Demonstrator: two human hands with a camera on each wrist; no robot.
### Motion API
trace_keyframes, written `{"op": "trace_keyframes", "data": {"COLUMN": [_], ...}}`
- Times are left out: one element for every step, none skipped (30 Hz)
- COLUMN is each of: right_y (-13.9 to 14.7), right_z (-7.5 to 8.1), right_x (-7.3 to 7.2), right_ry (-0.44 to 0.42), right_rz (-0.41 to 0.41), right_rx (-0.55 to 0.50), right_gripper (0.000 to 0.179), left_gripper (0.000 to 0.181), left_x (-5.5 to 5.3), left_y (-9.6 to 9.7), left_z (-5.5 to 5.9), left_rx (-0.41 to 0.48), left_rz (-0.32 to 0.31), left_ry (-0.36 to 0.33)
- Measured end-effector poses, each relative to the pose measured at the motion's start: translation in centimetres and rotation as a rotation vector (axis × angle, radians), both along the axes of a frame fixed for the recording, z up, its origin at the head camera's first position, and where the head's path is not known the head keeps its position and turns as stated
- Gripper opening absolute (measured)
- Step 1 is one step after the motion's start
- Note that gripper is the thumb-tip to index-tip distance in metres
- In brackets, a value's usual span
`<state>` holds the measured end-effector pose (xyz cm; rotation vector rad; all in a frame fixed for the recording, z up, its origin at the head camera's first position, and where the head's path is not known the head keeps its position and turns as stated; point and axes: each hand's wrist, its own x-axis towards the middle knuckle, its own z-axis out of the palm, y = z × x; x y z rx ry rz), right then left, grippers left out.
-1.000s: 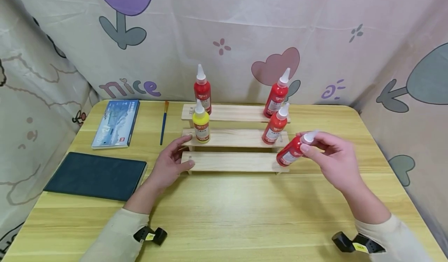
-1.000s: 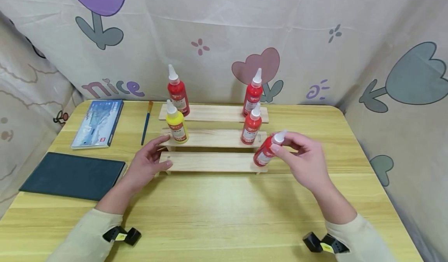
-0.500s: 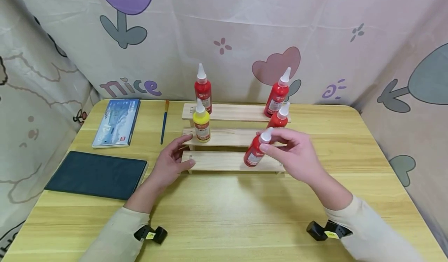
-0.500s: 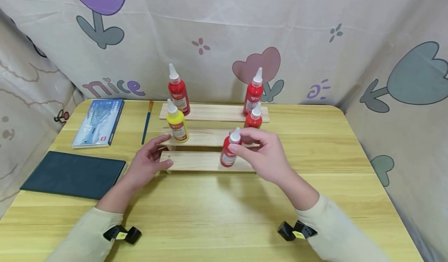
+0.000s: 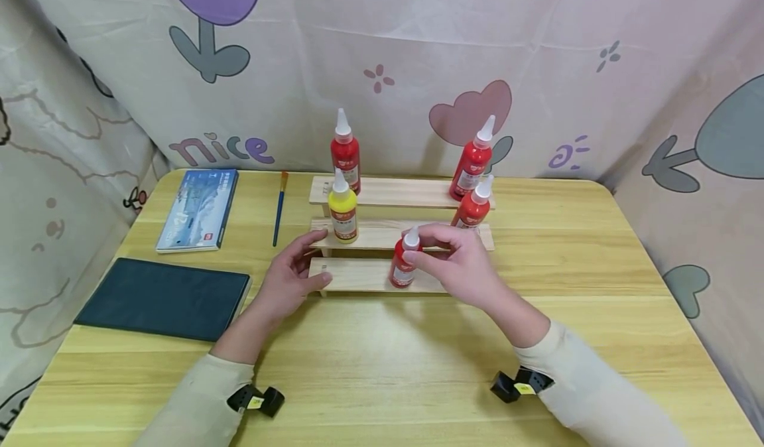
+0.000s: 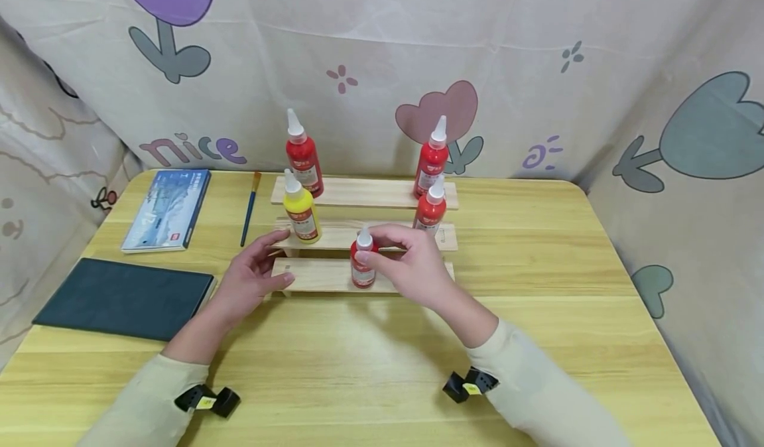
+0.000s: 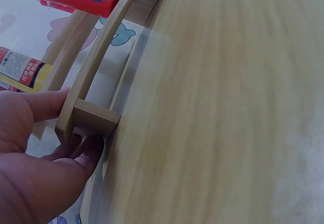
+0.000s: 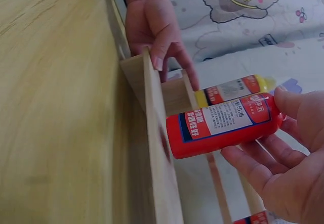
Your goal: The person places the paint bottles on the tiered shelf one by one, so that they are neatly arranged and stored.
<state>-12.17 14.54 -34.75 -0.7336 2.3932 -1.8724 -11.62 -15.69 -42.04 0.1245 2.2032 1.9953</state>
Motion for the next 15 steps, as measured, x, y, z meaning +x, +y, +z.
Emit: {"op": "trace_keyframes", "data": {"right_y": [-0.1, -0.1, -0.1, -0.1, 0.0, 0.0, 0.0, 0.0, 0.1, 0.1, 0.1, 0.1, 0.1, 0.1, 0.2], "right_z": [-0.1, -0.2, -0.3, -0.3, -0.4, -0.5, -0.5, -0.6, -0.7, -0.8, -0.9, -1.0, -1.1, -1.2, -1.3], "right_x": [0.0, 0.0, -0.1, -0.1, -0.1, 0.0, 0.0, 0.0, 0.1, 0.2, 0.2, 0.3, 0.3, 0.4, 0.6], "right_ry": [-0.002, 0.000, 0.002, 0.005, 0.008, 0.015, 0.023, 0.030, 0.036, 0.044, 0.051, 0.058, 0.066, 0.076, 0.089], "right_rz": [0.002, 0.003, 0.003, 0.003, 0.005, 0.007, 0.007, 0.009, 0.011, 0.012, 0.012, 0.010, 0.007, 0.005, 0.002], "right_rx": [0.006, 0.012, 0.017, 0.020, 0.020, 0.021, 0.024, 0.024, 0.023, 0.021, 0.019, 0.015, 0.012, 0.007, 0.001], "right_gripper": [0.024, 0.024, 0.024, 0.024, 0.025, 0.026, 0.027, 0.028, 0.029, 0.030, 0.031, 0.031, 0.033, 0.035, 0.037], "left_gripper": [0.069, 0.069, 0.069, 0.069, 0.069, 0.069, 0.069, 0.070, 0.070, 0.070, 0.070, 0.070, 0.070, 0.070, 0.070], "left_x": [0.0, 0.0, 0.0, 0.0, 0.0, 0.0, 0.0, 0.0, 0.0, 0.0, 0.0, 0.1, 0.1, 0.1, 0.2], "left_y": [0.0, 0.0, 0.1, 0.1, 0.1, 0.1, 0.1, 0.1, 0.1, 0.1, 0.1, 0.1, 0.1, 0.1, 0.2], "left_z": [0.0, 0.0, 0.0, 0.0, 0.0, 0.0, 0.0, 0.0, 0.0, -0.1, -0.1, -0.1, -0.1, 0.0, 0.0], "left_rx": [0.001, 0.002, 0.002, 0.001, -0.001, -0.002, -0.004, -0.004, -0.005, -0.007, -0.009, -0.010, -0.014, -0.031, -0.055], "left_rz": [0.000, -0.001, -0.002, -0.003, -0.003, -0.004, -0.003, -0.002, -0.001, 0.001, 0.003, 0.005, 0.007, 0.011, 0.014], "left_ry": [0.001, 0.001, 0.002, 0.002, 0.003, 0.004, 0.003, 0.003, 0.002, 0.000, -0.001, -0.002, -0.002, 0.001, 0.007]}}
